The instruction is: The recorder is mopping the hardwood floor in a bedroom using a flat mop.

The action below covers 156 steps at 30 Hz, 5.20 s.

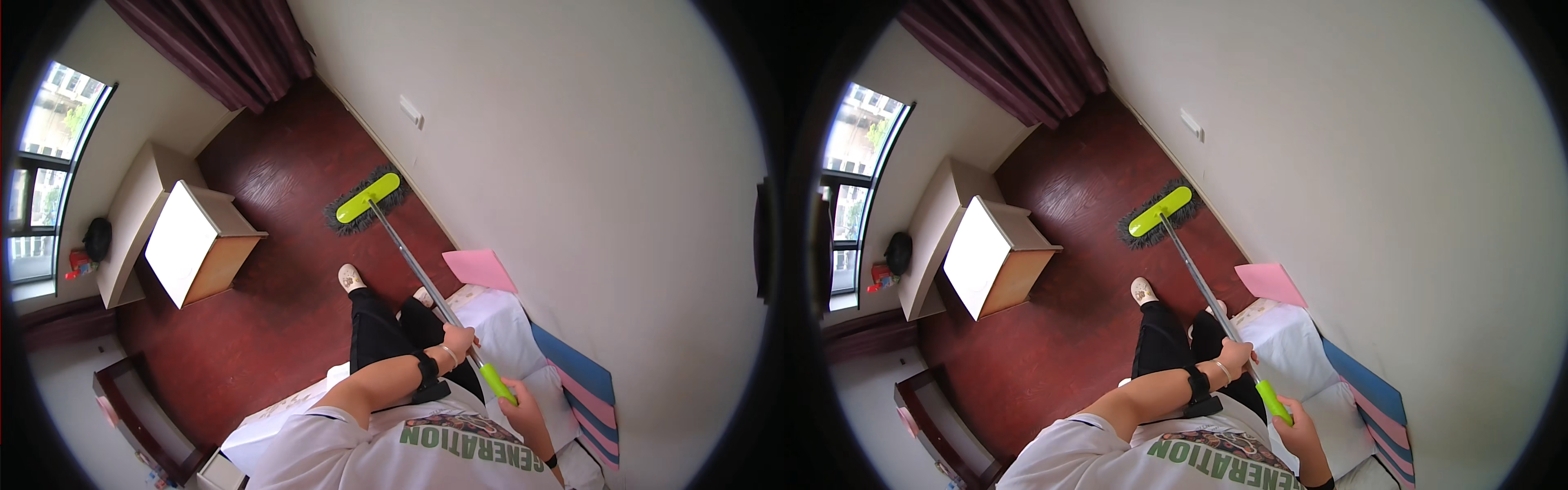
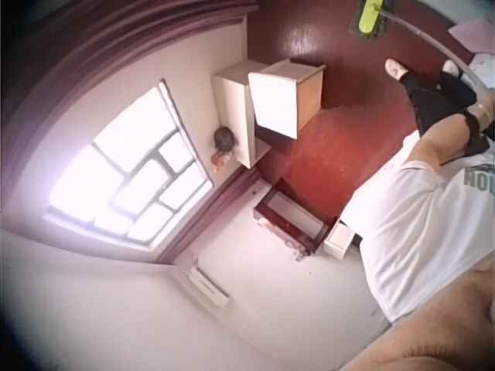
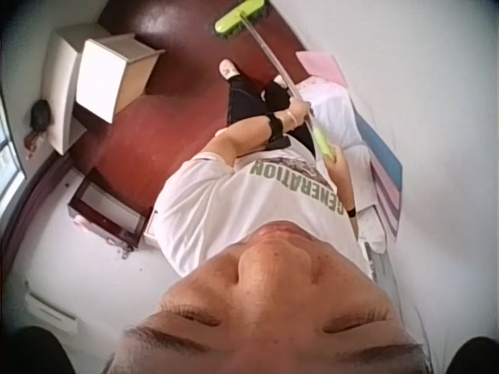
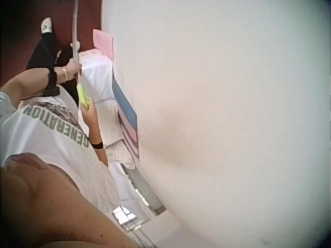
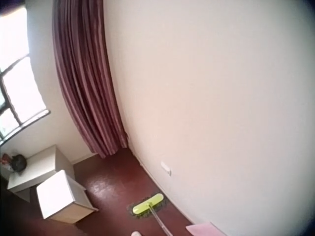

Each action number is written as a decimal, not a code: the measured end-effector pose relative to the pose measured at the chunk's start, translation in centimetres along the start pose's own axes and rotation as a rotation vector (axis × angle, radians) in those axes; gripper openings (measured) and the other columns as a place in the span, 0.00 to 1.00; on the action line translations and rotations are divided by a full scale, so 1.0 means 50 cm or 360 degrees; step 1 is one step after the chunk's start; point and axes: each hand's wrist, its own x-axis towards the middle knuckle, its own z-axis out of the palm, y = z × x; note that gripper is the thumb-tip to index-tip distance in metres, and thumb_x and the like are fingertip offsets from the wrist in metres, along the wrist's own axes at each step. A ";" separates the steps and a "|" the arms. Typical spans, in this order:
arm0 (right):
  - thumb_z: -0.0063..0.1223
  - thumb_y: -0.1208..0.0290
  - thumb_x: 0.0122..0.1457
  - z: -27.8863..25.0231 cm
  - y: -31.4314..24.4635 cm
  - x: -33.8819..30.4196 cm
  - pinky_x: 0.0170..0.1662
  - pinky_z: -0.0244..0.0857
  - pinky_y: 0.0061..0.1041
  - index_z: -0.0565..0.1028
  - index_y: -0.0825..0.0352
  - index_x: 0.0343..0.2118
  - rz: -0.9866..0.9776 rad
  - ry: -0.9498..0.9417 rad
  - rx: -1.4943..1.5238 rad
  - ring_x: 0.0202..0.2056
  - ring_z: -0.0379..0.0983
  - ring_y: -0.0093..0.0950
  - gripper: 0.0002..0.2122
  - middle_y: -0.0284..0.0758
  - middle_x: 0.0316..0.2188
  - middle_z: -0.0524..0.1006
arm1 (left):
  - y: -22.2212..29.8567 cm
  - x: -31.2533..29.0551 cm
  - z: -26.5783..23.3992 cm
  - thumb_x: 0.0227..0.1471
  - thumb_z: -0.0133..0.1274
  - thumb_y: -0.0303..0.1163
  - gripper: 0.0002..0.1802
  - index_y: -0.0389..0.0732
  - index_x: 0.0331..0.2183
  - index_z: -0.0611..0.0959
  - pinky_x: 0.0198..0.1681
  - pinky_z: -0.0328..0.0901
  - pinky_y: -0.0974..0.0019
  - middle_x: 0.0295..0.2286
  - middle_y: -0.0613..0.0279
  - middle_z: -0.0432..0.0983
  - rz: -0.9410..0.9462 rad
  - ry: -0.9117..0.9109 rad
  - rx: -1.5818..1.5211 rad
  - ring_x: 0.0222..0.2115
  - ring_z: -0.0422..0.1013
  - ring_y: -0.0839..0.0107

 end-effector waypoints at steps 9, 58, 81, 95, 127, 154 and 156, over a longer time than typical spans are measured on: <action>0.45 0.70 0.54 0.127 -0.015 0.209 0.43 0.62 0.34 0.62 0.63 0.50 -0.0838 0.0081 -0.0210 0.42 0.68 0.47 0.19 0.52 0.39 0.71 | 0.151 0.176 -0.117 0.45 0.45 0.23 0.12 0.35 0.35 0.64 0.16 0.67 0.56 0.19 0.52 0.68 0.0166 0.0119 0.0339 0.17 0.70 0.60; 0.50 0.58 0.49 0.296 -0.580 0.241 0.33 0.65 0.42 0.61 0.65 0.46 -0.1084 0.0159 -0.1040 0.31 0.72 0.47 0.24 0.49 0.27 0.75 | 0.595 -0.040 -0.312 0.48 0.47 0.24 0.08 0.37 0.32 0.65 0.18 0.66 0.67 0.19 0.60 0.65 0.0447 -0.0035 -0.0131 0.19 0.67 0.69; 0.49 0.60 0.51 0.375 -1.236 0.511 0.37 0.65 0.41 0.62 0.61 0.49 -0.1029 0.0137 -0.1536 0.34 0.72 0.45 0.23 0.46 0.31 0.75 | 1.260 0.080 -0.426 0.46 0.42 0.24 0.02 0.36 0.26 0.71 0.19 0.66 0.68 0.17 0.63 0.65 0.0513 -0.0051 -0.0472 0.18 0.67 0.69; 0.48 0.62 0.51 0.326 -1.470 0.537 0.31 0.65 0.43 0.57 0.60 0.53 -0.1038 -0.0004 -0.1887 0.27 0.72 0.46 0.26 0.46 0.23 0.75 | 1.449 0.096 -0.443 0.42 0.49 0.30 0.33 0.26 0.44 0.51 0.24 0.69 0.61 0.30 0.39 0.69 0.1114 0.0422 0.0162 0.27 0.73 0.53; 0.55 0.60 0.45 0.546 -1.556 0.363 0.34 0.66 0.35 0.70 0.53 0.46 -0.1254 -0.0034 -0.2197 0.29 0.73 0.41 0.21 0.40 0.27 0.76 | 1.380 -0.084 -0.755 0.46 0.49 0.34 0.28 0.26 0.40 0.55 0.20 0.70 0.66 0.22 0.52 0.73 0.0622 -0.0146 -0.0082 0.18 0.74 0.65; 0.53 0.61 0.46 0.641 -2.161 0.456 0.27 0.65 0.37 0.72 0.54 0.43 -0.1978 -0.0467 -0.2940 0.24 0.72 0.41 0.18 0.40 0.20 0.74 | 1.829 -0.078 -0.798 0.42 0.48 0.22 0.06 0.33 0.25 0.68 0.19 0.66 0.65 0.19 0.59 0.66 0.0843 0.0214 -0.1967 0.19 0.68 0.67; 0.53 0.61 0.46 0.652 -2.193 0.460 0.28 0.65 0.36 0.74 0.54 0.41 -0.2092 -0.0396 -0.2823 0.23 0.72 0.41 0.17 0.40 0.19 0.74 | 1.855 -0.094 -0.814 0.37 0.48 0.20 0.07 0.30 0.24 0.68 0.16 0.62 0.66 0.18 0.57 0.65 0.0967 0.0211 -0.2111 0.16 0.66 0.67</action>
